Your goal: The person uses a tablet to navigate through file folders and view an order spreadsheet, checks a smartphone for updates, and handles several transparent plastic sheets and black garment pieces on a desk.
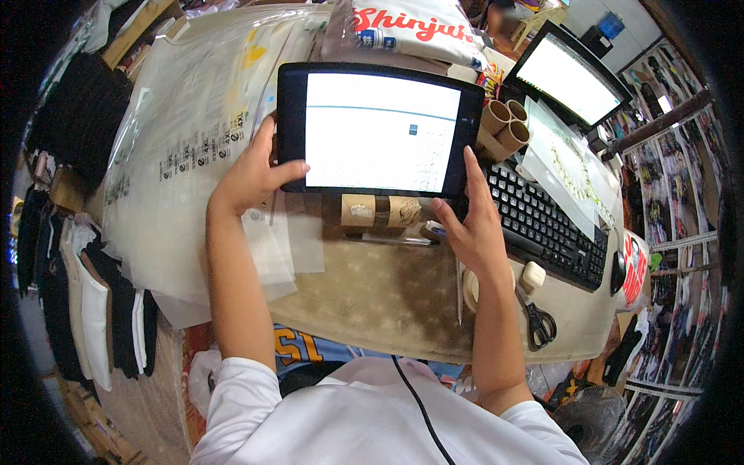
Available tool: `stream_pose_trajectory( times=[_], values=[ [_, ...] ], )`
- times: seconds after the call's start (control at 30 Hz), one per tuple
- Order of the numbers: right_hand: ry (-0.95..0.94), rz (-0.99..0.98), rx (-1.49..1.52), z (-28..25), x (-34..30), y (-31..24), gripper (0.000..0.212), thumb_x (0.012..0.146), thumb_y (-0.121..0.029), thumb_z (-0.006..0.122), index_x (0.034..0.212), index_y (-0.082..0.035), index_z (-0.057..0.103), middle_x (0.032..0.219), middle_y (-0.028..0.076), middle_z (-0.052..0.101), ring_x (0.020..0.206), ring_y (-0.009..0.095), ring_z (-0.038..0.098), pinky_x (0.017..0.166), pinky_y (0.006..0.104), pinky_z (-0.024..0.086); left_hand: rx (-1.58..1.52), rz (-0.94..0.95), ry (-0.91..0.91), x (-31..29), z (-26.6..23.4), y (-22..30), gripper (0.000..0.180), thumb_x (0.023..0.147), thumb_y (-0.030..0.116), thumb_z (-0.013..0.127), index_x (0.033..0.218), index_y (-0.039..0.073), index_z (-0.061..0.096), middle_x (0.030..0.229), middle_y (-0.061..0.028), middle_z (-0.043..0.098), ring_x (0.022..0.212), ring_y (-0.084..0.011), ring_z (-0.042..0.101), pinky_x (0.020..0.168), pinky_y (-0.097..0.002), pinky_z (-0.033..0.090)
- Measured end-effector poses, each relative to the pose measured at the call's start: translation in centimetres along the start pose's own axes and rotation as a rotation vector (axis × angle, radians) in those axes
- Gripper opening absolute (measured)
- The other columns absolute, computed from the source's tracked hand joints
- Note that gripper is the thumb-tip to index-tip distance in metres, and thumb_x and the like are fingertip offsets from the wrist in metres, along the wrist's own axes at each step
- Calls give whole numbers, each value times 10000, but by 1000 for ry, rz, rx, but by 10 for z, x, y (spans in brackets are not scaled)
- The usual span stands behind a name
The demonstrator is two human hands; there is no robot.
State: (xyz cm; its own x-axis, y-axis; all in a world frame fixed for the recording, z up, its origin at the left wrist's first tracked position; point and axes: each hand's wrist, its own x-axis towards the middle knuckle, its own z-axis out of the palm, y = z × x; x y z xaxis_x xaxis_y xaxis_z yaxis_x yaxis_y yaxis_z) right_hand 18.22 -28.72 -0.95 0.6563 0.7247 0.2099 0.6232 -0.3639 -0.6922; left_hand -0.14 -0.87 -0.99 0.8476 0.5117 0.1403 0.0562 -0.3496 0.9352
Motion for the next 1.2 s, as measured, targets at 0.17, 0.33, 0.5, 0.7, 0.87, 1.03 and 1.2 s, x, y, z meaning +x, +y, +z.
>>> stream_pose_trajectory(
  times=[0.17,0.33,0.5,0.7,0.87,1.03,1.2],
  values=[
    [3,-13,-9,2,1,0,810,866,-151,696,1534,-53,248,1511,253,373,1404,382,380,1145,417,329,100,-70,265,13,18,15,534,879,230,709,1286,-25,475,1215,-144,597,1053,-233,596,971,-367,454],
    [20,-5,14,4,1,2,807,871,-138,691,1536,-57,242,1502,270,379,1393,385,398,1143,423,332,15,78,167,4,13,-2,518,901,292,665,1276,-17,484,1154,-141,622,1053,-217,586,957,-349,455],
    [26,13,-13,5,0,3,798,881,-139,682,1543,-78,240,1499,275,385,1394,387,396,1145,427,328,-125,-67,185,16,14,1,530,826,136,685,1283,-24,471,1205,-181,584,1101,-234,558,1002,-353,432],
    [15,53,-12,4,0,-1,810,879,-151,682,1548,-85,231,1503,275,381,1400,386,389,1152,429,313,72,61,136,7,8,-15,539,861,231,677,1274,-38,459,1197,-205,592,1103,-270,568,988,-369,446],
    [19,44,-26,5,0,3,820,878,-164,688,1551,-90,226,1506,275,377,1400,395,386,1149,436,317,-20,-133,93,13,13,10,749,797,108,688,1422,-44,305,1361,-191,498,1272,-261,474,1103,-358,334],
    [14,59,-28,4,0,0,822,881,-175,689,1552,-89,222,1505,278,376,1399,402,382,1150,443,316,170,88,127,2,8,-4,647,827,258,736,1298,-57,424,1226,-229,579,1158,-297,546,1026,-392,423],
    [15,47,-46,6,0,4,823,888,-193,684,1553,-79,213,1502,288,374,1400,405,381,1151,443,313,80,-50,194,9,18,14,592,810,182,742,1278,-45,459,1217,-217,587,1143,-284,557,1015,-378,434]
  ],
)
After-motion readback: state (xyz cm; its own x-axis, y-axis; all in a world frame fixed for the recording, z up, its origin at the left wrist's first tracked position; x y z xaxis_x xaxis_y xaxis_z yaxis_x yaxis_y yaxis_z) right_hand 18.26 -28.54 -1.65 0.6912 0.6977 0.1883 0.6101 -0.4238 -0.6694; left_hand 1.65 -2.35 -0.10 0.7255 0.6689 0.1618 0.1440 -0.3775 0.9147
